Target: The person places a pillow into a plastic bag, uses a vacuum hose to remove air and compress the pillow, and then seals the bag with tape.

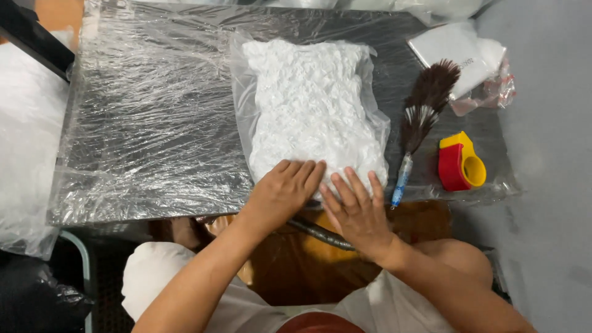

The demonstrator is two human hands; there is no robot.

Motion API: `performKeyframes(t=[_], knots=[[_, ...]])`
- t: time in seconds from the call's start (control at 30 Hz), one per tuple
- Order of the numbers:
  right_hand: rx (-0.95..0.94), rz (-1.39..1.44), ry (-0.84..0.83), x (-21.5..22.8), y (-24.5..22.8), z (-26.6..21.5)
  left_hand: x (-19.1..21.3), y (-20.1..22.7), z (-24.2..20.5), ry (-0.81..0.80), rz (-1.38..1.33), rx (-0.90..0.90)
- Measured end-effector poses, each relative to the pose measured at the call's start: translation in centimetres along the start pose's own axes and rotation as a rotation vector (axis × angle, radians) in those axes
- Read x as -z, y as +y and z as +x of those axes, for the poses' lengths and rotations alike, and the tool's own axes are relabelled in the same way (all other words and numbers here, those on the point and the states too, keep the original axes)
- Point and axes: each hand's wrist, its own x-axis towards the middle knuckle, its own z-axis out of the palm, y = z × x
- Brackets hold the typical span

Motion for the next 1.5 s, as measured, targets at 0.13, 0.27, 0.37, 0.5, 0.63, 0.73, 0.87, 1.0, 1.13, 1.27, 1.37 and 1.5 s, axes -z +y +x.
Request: performKeyframes(t=[0.13, 0.27, 0.37, 0.5, 0.63, 0.73, 0.87, 1.0, 1.13, 1.27, 1.37, 1.5], knots=[[0.061, -0.054, -0.071, -1.0, 2.5, 1.3, -0.6, -1.2, 0.8, -0.147, -0.111, 0.047], [0.127, -0.061, -0.109, -2.7, 5.5, 3.2, -0.9, -4.2, 3.0, -0.421, -0.374, 0.177], [0.18, -0.029, -0.235, -4.5, 7.2, 3.1, -2.0, -6.4, 4.4, -0.625, -0.51, 0.289], [0.121, 0.19, -0.425, -6.7, 8.7, 3.9, -2.5, -8.2, 5.3, -0.769, -0.664, 0.401], [-0.078, 0.593, -0.676, -8.1, 10.7, 5.5, -3.4, -9.9, 6.5, -0.958, -0.853, 0.583], [-0.276, 0.756, -0.882, -9.1, 12.1, 8.3, -2.8, -11.1, 7.8, -1.006, -0.936, 0.686], [-0.499, 0.821, -1.176, -10.1, 13.3, 10.6, -2.4, -11.7, 8.2, -0.842, -0.889, 0.746], [-0.521, 0.858, -1.27, -12.1, 14.6, 11.2, -4.5, -9.6, 5.5, -0.362, -0.363, 0.286], [-0.527, 0.925, -1.3, -14.7, 15.6, 9.9, -3.8, -6.5, 5.7, -0.501, -0.116, 0.09], [-0.546, 0.952, -1.309, -13.2, 15.4, 11.3, -6.9, -7.1, 4.8, -0.67, -0.035, 0.094], [-0.503, 0.805, -1.291, -12.4, 15.4, 11.0, -7.3, -7.4, 4.4, -0.619, -0.074, 0.091], [-0.425, 0.762, -1.026, -7.5, 12.8, 10.8, -7.3, -7.6, 4.3, -0.587, -0.104, 0.087]])
